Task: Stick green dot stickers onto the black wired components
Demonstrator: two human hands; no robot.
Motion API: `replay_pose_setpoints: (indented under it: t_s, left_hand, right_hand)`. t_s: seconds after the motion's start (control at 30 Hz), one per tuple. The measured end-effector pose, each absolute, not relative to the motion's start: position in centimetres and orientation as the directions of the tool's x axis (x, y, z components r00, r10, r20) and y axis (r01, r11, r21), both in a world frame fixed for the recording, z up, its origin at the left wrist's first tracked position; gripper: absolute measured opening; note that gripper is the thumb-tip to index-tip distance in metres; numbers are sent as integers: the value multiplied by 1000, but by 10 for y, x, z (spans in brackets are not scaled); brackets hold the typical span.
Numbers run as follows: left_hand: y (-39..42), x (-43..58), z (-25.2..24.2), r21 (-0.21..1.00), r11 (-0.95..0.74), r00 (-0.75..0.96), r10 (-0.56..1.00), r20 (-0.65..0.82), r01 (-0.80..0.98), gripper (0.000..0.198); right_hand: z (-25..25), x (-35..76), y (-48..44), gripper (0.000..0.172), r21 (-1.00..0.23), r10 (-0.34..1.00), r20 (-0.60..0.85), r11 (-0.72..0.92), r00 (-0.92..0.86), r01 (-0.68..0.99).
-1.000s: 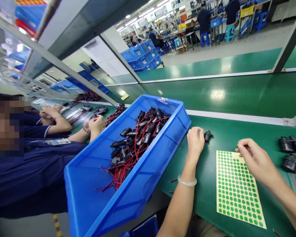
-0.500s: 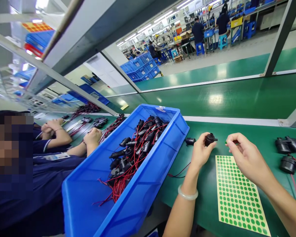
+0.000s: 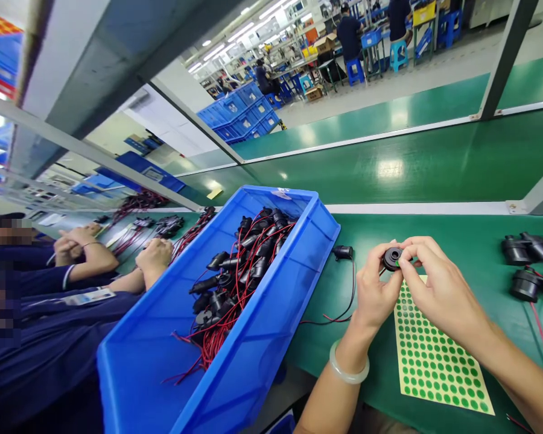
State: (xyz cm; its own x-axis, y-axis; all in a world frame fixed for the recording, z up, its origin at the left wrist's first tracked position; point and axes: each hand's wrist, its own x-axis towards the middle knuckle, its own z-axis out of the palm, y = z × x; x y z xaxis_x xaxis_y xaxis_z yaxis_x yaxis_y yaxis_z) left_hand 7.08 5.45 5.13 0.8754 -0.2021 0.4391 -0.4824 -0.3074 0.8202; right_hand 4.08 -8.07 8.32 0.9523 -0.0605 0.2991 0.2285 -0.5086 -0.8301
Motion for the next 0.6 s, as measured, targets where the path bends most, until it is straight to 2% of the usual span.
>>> replay_pose_setpoints:
  t_s: [0.13, 0.2, 0.33, 0.47, 0.53, 0.6]
  left_hand:
    - [54, 71, 50, 812, -293, 863, -180, 471, -505, 34]
    - [54, 71, 49, 798, -291, 850, -164, 501, -527, 36]
    - [54, 72, 48, 730, -321, 793, -147, 591, -604, 37]
    - [53, 72, 50, 622, -350, 696, -144, 704, -701, 42]
    - [53, 71, 51, 632, -347, 703, -131, 699, -693, 44]
    - [53, 71, 52, 712, -314, 768, -107, 631, -628, 42]
  right_hand:
    - [82, 40, -79, 16, -830, -83, 297, -516, 951, 214]
    - [81, 41, -78, 13, -867, -107, 274, -457, 956, 197]
    - [76, 46, -73, 17, -983, -152, 160, -112, 975, 144]
    - [71, 49, -68, 22, -958, -74, -41, 286, 996, -18]
    - [70, 49, -66, 23, -918, -54, -67, 394, 996, -40]
    - [68, 50, -65, 23, -903, -44, -48, 429, 998, -24]
